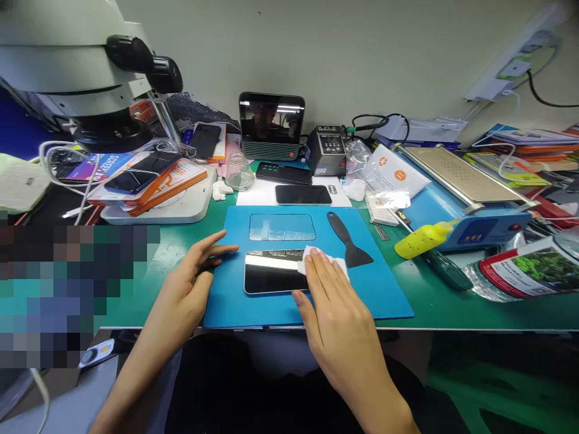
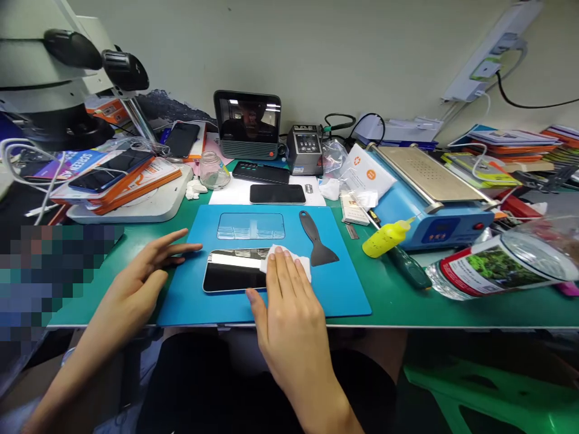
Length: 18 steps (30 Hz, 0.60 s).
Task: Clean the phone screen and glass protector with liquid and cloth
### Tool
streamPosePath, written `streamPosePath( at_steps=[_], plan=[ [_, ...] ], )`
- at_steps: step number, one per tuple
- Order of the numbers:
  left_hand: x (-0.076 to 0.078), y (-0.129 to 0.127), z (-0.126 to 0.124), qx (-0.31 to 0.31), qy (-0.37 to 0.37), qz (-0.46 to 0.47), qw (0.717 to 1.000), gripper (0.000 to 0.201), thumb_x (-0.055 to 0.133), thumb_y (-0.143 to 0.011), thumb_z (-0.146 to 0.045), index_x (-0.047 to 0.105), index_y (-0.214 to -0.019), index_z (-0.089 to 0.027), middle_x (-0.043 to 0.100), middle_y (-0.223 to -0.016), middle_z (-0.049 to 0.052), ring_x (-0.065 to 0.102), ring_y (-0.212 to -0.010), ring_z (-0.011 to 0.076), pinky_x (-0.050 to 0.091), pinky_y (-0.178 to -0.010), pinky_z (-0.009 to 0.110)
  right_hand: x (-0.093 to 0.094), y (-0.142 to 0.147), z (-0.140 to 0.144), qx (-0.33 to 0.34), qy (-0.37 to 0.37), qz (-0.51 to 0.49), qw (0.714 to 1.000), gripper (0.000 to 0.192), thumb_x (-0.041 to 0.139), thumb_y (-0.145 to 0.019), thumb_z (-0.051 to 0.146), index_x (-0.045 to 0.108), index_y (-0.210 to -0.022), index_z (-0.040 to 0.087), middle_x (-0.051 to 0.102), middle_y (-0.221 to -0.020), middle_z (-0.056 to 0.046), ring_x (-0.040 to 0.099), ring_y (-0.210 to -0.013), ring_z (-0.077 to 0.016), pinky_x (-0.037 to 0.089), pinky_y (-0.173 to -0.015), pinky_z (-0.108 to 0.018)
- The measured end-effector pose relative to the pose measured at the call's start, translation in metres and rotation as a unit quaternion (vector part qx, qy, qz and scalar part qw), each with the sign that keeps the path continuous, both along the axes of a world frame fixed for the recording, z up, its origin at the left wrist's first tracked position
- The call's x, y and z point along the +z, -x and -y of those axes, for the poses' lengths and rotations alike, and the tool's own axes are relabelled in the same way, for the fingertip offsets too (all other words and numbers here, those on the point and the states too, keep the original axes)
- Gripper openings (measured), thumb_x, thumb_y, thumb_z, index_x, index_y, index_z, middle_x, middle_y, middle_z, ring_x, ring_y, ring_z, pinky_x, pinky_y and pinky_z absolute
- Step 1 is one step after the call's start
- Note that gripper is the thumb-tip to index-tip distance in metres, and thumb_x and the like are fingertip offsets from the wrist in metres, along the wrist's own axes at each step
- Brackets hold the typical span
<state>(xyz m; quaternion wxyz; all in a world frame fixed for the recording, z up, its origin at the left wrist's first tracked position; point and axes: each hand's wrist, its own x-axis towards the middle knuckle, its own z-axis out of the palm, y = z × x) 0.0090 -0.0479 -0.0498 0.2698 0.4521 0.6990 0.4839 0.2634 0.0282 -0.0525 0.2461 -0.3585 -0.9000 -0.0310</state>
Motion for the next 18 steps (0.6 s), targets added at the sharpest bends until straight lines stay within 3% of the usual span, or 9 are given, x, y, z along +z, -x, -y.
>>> streamPosePath(
  at_steps=[7,13,18],
  plan=[
    [0.001,0.002,0.004,0.044,-0.091,0.058,0.993,0.051,0.041,-0.098,-0.015,0.061,-0.144,-0.027,0.078,-0.128,0.003,0.069,-0.12,0.0234,0.051,-0.108,0.045,-0.008,-0.003,0.031,0.02,-0.043,0.015,0.999,0.065,0.051,-0.11,0.038,0.043,-0.163,0.001,0.048,-0.166,-0.022,0.046,-0.156,-0.0352,0.05,-0.124,-0.053],
    [0.004,0.0,0.004,0.046,-0.084,0.063,0.993,0.047,0.045,-0.098,-0.018,0.063,-0.14,-0.025,0.078,-0.126,0.005,0.07,-0.117,0.0231,0.053,-0.105,0.043,-0.009,0.051,0.052,0.098,-0.041,-0.009,0.994,0.062,0.056,-0.108,0.042,0.058,-0.151,-0.003,0.053,-0.162,-0.023,0.054,-0.15,-0.0385,0.056,-0.118,-0.05],
    [0.002,0.001,0.005,0.041,-0.081,0.061,0.994,0.047,0.047,-0.097,-0.021,0.062,-0.141,-0.025,0.077,-0.129,0.006,0.069,-0.124,0.0249,0.052,-0.108,0.045,-0.005,0.087,0.047,0.099,0.005,-0.027,0.995,0.062,0.05,-0.111,0.043,0.056,-0.153,-0.002,0.051,-0.163,-0.023,0.052,-0.151,-0.0375,0.05,-0.124,-0.049]
  ],
)
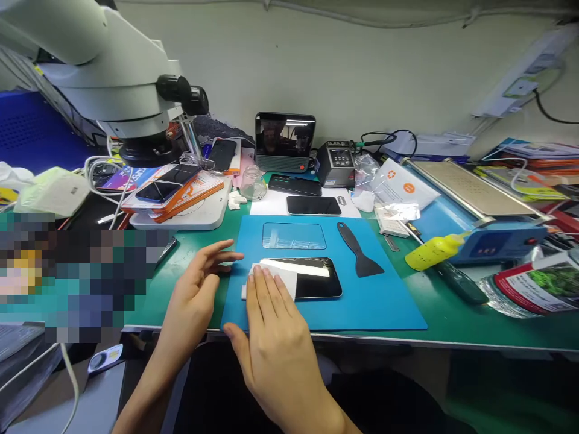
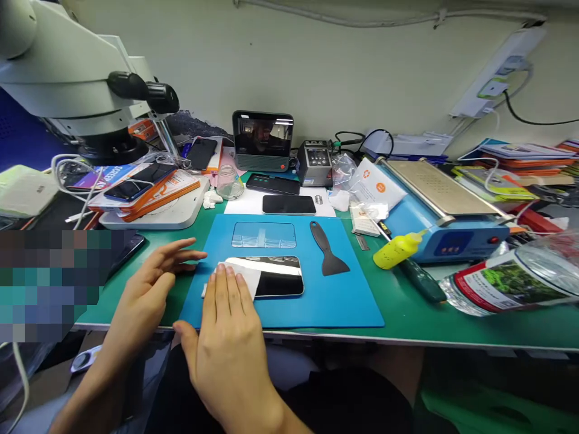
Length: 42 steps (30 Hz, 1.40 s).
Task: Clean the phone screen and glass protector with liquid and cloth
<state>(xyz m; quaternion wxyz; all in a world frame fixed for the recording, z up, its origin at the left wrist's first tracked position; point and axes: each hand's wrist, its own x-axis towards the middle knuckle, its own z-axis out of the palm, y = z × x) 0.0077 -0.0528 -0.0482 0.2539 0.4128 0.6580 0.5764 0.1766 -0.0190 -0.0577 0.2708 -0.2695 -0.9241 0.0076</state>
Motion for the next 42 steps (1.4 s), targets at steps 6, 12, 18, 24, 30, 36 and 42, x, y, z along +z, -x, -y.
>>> streamPosePath(
  at_steps=[6,12,18,24,30,36,42],
  plan=[
    [-0.005,0.003,0.0,0.005,0.022,-0.011,1.0,0.048,0.049,-0.094,-0.026,0.062,-0.14,-0.027,0.079,-0.126,0.005,0.07,-0.121,0.0277,0.053,-0.107,0.048,0.008,-0.005,-0.032,-0.044,0.05,0.008,0.998,0.063,0.042,-0.114,0.046,0.056,-0.154,-0.001,0.055,-0.161,-0.023,0.052,-0.152,-0.0339,0.042,-0.13,-0.048],
    [-0.006,-0.001,0.002,0.01,0.053,-0.034,0.998,0.051,0.051,-0.094,-0.028,0.06,-0.144,-0.032,0.077,-0.131,0.003,0.068,-0.126,0.0311,0.05,-0.109,0.051,0.011,-0.06,-0.049,-0.095,0.035,0.018,0.995,0.061,0.046,-0.113,0.044,0.054,-0.155,0.0,0.054,-0.16,-0.023,0.054,-0.15,-0.0348,0.048,-0.125,-0.052],
    [-0.006,-0.003,0.0,0.006,0.057,-0.052,0.997,0.051,0.049,-0.096,-0.025,0.058,-0.146,-0.031,0.075,-0.133,0.006,0.066,-0.128,0.0312,0.048,-0.111,0.052,0.0,-0.087,-0.049,-0.085,0.007,0.004,0.996,0.052,0.051,-0.111,0.024,0.05,-0.16,0.006,0.054,-0.162,-0.017,0.053,-0.151,-0.0302,0.054,-0.12,-0.047],
    [-0.007,0.0,-0.001,-0.004,0.061,-0.056,0.997,0.047,0.047,-0.098,-0.025,0.06,-0.143,-0.032,0.076,-0.131,0.005,0.067,-0.124,0.0301,0.048,-0.11,0.052,0.0,-0.111,-0.052,-0.009,-0.006,-0.065,0.998,0.062,0.044,-0.1,-0.006,0.059,-0.155,0.018,0.067,-0.152,-0.006,0.064,-0.142,-0.0231,0.055,-0.12,-0.041],
    [-0.002,-0.005,0.003,0.023,0.025,-0.074,0.997,0.038,0.045,-0.102,-0.03,0.069,-0.132,-0.032,0.078,-0.122,0.005,0.069,-0.11,0.0282,0.052,-0.103,0.048,0.021,-0.134,-0.06,0.011,0.11,-0.24,0.964,0.036,0.061,-0.103,0.009,0.079,-0.124,0.032,0.084,-0.117,0.005,0.083,-0.104,-0.0181,0.068,-0.096,-0.027],
    [0.011,0.005,-0.014,-0.023,0.049,-0.15,0.987,0.04,0.046,-0.105,-0.035,0.067,-0.137,-0.027,0.08,-0.123,0.009,0.074,-0.116,0.0301,0.059,-0.097,0.046,0.028,-0.125,-0.074,-0.097,0.106,-0.287,0.947,0.023,0.064,-0.105,0.023,0.083,-0.117,0.03,0.084,-0.116,-0.001,0.082,-0.103,-0.0235,0.067,-0.093,-0.034],
    [0.022,0.03,-0.061,-0.135,0.054,-0.334,0.931,0.041,0.052,-0.107,-0.046,0.065,-0.142,-0.029,0.072,-0.141,0.009,0.071,-0.122,0.0305,0.057,-0.104,0.046,0.028,-0.138,-0.128,-0.174,0.081,-0.254,0.948,0.032,0.051,-0.108,0.03,0.08,-0.119,0.025,0.081,-0.119,-0.007,0.078,-0.112,-0.0251,0.065,-0.093,-0.037]
  ],
)
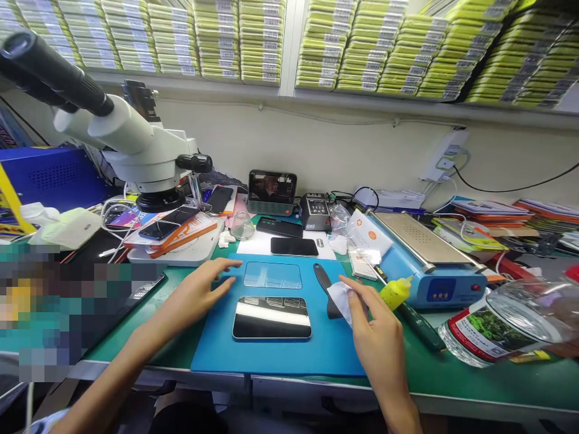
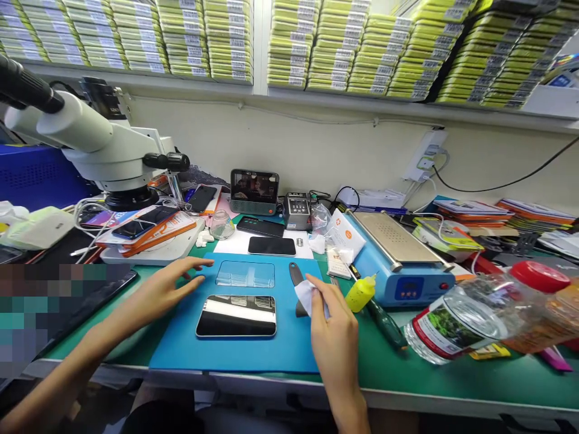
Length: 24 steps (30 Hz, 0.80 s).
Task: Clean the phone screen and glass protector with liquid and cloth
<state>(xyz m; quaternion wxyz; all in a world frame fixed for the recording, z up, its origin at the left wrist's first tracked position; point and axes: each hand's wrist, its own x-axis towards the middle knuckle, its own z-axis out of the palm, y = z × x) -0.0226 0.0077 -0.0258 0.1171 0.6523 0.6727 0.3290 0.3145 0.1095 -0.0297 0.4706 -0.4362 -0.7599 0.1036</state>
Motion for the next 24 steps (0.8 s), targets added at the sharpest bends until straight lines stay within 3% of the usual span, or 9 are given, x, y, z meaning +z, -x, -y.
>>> streamPosePath(
  at_steps=[3,6,9,17,22,24],
  plan=[
    [0.003,0.013,-0.026,-0.071,0.006,-0.025,0.997,0.043,0.065,-0.1,-0.049,0.069,-0.139,-0.03,0.071,-0.146,0.008,0.065,-0.136,0.0321,0.048,-0.119,0.048,-0.011,-0.003,-0.015,-0.011,0.0,0.018,1.0,0.037,0.048,-0.107,0.031,0.075,-0.131,0.022,0.076,-0.133,-0.01,0.072,-0.125,-0.0274,0.061,-0.103,-0.043],
    [0.004,0.021,-0.043,-0.132,0.027,-0.048,0.99,0.057,0.075,-0.094,-0.051,0.065,-0.147,-0.032,0.066,-0.153,0.008,0.061,-0.141,0.0324,0.045,-0.12,0.047,-0.021,-0.001,-0.015,-0.026,0.001,0.025,0.999,0.047,0.043,-0.108,0.03,0.062,-0.151,0.021,0.063,-0.154,-0.012,0.058,-0.145,-0.029,0.052,-0.117,-0.05],
    [0.004,0.023,-0.05,-0.156,0.043,-0.064,0.985,0.066,0.077,-0.093,-0.052,0.059,-0.153,-0.031,0.064,-0.155,0.009,0.058,-0.142,0.0345,0.044,-0.119,0.05,-0.023,0.0,-0.008,-0.031,0.013,0.034,0.999,0.05,0.042,-0.111,0.034,0.055,-0.157,0.021,0.055,-0.162,-0.013,0.051,-0.151,-0.0293,0.049,-0.121,-0.051],
    [0.002,0.014,-0.055,-0.159,0.027,-0.036,0.986,0.062,0.078,-0.09,-0.046,0.063,-0.147,-0.028,0.07,-0.145,0.012,0.063,-0.134,0.0339,0.047,-0.117,0.05,-0.019,0.0,-0.003,-0.021,0.002,0.049,0.999,0.046,0.046,-0.111,0.039,0.056,-0.154,0.022,0.058,-0.158,-0.013,0.053,-0.149,-0.0305,0.052,-0.118,-0.052],
    [0.004,0.024,-0.052,-0.118,0.025,0.069,0.99,0.062,0.078,-0.088,-0.048,0.062,-0.143,-0.026,0.075,-0.131,0.013,0.074,-0.114,0.0322,0.057,-0.106,0.051,-0.018,-0.002,0.0,-0.013,-0.031,0.042,0.999,0.043,0.047,-0.112,0.036,0.057,-0.152,0.023,0.062,-0.153,-0.013,0.058,-0.145,-0.0296,0.055,-0.116,-0.051],
    [0.008,0.027,-0.05,-0.113,0.026,0.133,0.984,0.055,0.075,-0.091,-0.05,0.062,-0.139,-0.026,0.075,-0.132,0.013,0.074,-0.117,0.0309,0.058,-0.107,0.051,-0.017,-0.002,0.0,-0.012,-0.035,0.045,0.998,0.043,0.048,-0.112,0.035,0.057,-0.152,0.023,0.063,-0.152,-0.012,0.059,-0.144,-0.0294,0.055,-0.116,-0.05]
  ],
)
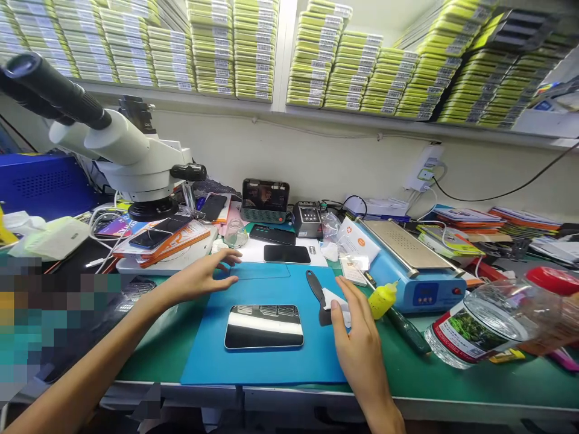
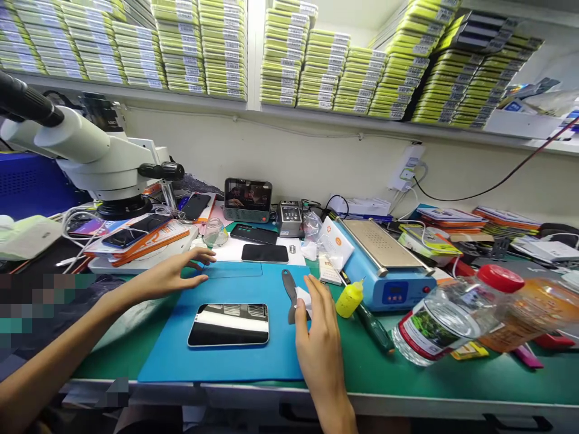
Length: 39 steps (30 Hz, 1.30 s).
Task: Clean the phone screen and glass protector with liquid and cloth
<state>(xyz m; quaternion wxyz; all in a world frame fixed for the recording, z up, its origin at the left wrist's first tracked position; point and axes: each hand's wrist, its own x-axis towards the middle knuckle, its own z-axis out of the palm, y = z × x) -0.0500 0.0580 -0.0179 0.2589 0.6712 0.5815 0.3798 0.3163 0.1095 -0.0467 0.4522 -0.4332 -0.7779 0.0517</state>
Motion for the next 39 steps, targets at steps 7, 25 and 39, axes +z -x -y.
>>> streamPosePath(
  at_steps=[7,25,39],
  plan=[
    [0.026,-0.011,0.031,-0.037,0.05,0.225,0.972,0.052,0.05,-0.106,-0.055,0.056,-0.149,-0.025,0.073,-0.142,0.018,0.07,-0.133,0.0328,0.058,-0.111,0.053,0.013,0.005,0.009,0.071,-0.088,0.024,0.993,0.048,0.052,-0.11,0.021,0.051,-0.158,0.027,0.064,-0.151,-0.009,0.062,-0.141,-0.026,0.05,-0.123,-0.051],
    [0.04,-0.026,0.074,-0.223,0.27,0.465,0.813,0.052,0.069,-0.103,-0.048,0.069,-0.14,-0.012,0.078,-0.127,0.022,0.075,-0.103,0.0233,0.056,-0.099,0.037,0.112,0.028,0.003,0.193,-0.352,0.285,0.87,0.089,0.075,-0.096,0.007,0.025,-0.17,0.005,0.061,-0.152,-0.019,0.045,-0.155,-0.0268,0.037,-0.134,-0.042],
    [0.029,-0.024,0.071,-0.231,0.288,0.474,0.799,0.047,0.061,-0.106,-0.053,0.07,-0.131,-0.014,0.079,-0.121,0.02,0.076,-0.099,0.0227,0.054,-0.098,0.036,0.125,0.021,-0.001,0.303,-0.218,0.264,0.889,0.07,0.068,-0.105,0.033,0.039,-0.165,0.015,0.065,-0.145,-0.014,0.064,-0.133,-0.0256,0.055,-0.116,-0.038]
  ],
)
